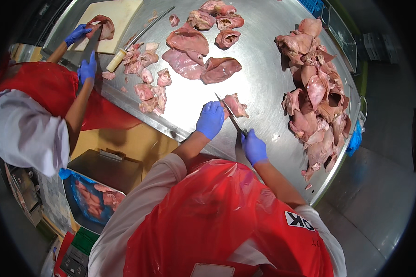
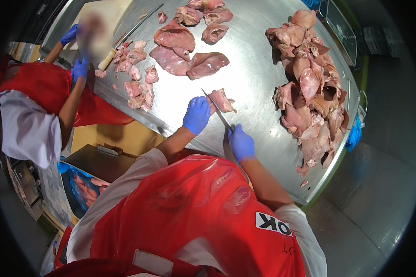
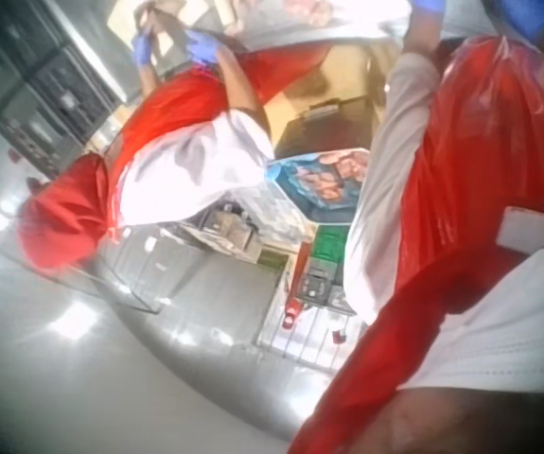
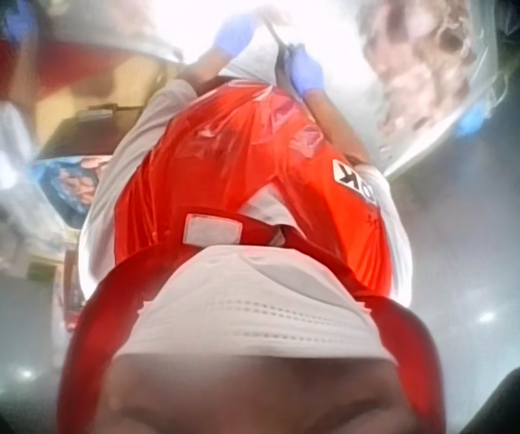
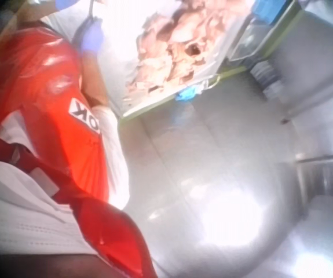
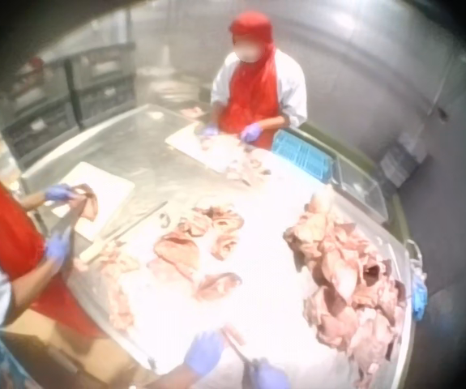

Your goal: The person uses a knife to cut raw meat pieces on a stainless steel table, separating portions and placing them into piles. The person wears blue gloves and a red apron while working alongside another person who also cuts meat.

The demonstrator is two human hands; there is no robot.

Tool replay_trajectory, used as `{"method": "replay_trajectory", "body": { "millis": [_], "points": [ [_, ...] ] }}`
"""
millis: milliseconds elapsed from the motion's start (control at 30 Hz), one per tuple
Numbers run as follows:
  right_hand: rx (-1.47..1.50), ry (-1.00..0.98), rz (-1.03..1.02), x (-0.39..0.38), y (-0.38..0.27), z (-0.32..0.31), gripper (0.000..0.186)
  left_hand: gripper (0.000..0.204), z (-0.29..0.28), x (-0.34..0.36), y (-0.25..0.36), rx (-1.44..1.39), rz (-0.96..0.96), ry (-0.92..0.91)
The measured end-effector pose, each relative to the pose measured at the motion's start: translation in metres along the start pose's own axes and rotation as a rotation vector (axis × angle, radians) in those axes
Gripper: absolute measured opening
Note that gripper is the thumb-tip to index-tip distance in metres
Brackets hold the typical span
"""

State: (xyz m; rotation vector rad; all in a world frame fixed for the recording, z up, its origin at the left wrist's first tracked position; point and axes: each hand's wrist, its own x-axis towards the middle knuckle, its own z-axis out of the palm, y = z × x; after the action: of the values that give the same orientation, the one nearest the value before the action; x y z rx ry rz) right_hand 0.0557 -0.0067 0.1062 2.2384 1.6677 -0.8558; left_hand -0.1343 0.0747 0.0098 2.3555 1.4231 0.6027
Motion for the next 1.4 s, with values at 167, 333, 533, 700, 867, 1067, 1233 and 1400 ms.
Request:
{"method": "replay_trajectory", "body": {
  "millis": [167, 333, 533, 700, 867, 1067, 1233, 1400],
  "points": [
    [0.015, 0.032, -0.070, 0.058, -0.034, 0.003, 0.042, 0.022, 0.005, 0.001, -0.003, 0.174, 0.067, -0.071],
    [-0.053, 0.022, 0.036, -0.023, 0.054, 0.015, 0.038, 0.019, 0.004, -0.003, -0.004, 0.078, -0.037, -0.014],
    [-0.145, 0.093, 0.129, -0.079, 0.127, 0.020, 0.036, 0.015, -0.006, -0.005, -0.011, -0.361, -0.139, 0.149],
    [0.025, 0.218, 0.127, -0.106, 0.147, 0.023, 0.037, 0.015, -0.040, -0.009, -0.012, -0.303, -0.026, 0.140],
    [0.174, 0.208, 0.204, -0.115, 0.129, 0.048, 0.037, 0.021, -0.037, 0.002, -0.002, -0.368, -0.002, -0.128],
    [0.364, 0.208, 0.063, -0.070, 0.072, 0.042, 0.037, 0.055, -0.051, 0.007, 0.007, -0.259, -0.497, -0.175],
    [0.318, 0.223, -0.074, -0.037, 0.040, 0.035, 0.039, 0.080, -0.058, 0.023, 0.004, -0.381, -0.584, -0.345],
    [0.105, 0.212, -0.125, -0.015, 0.044, 0.027, 0.044, 0.053, -0.040, 0.019, 0.009, -0.253, -0.376, -0.298]
  ]
}}
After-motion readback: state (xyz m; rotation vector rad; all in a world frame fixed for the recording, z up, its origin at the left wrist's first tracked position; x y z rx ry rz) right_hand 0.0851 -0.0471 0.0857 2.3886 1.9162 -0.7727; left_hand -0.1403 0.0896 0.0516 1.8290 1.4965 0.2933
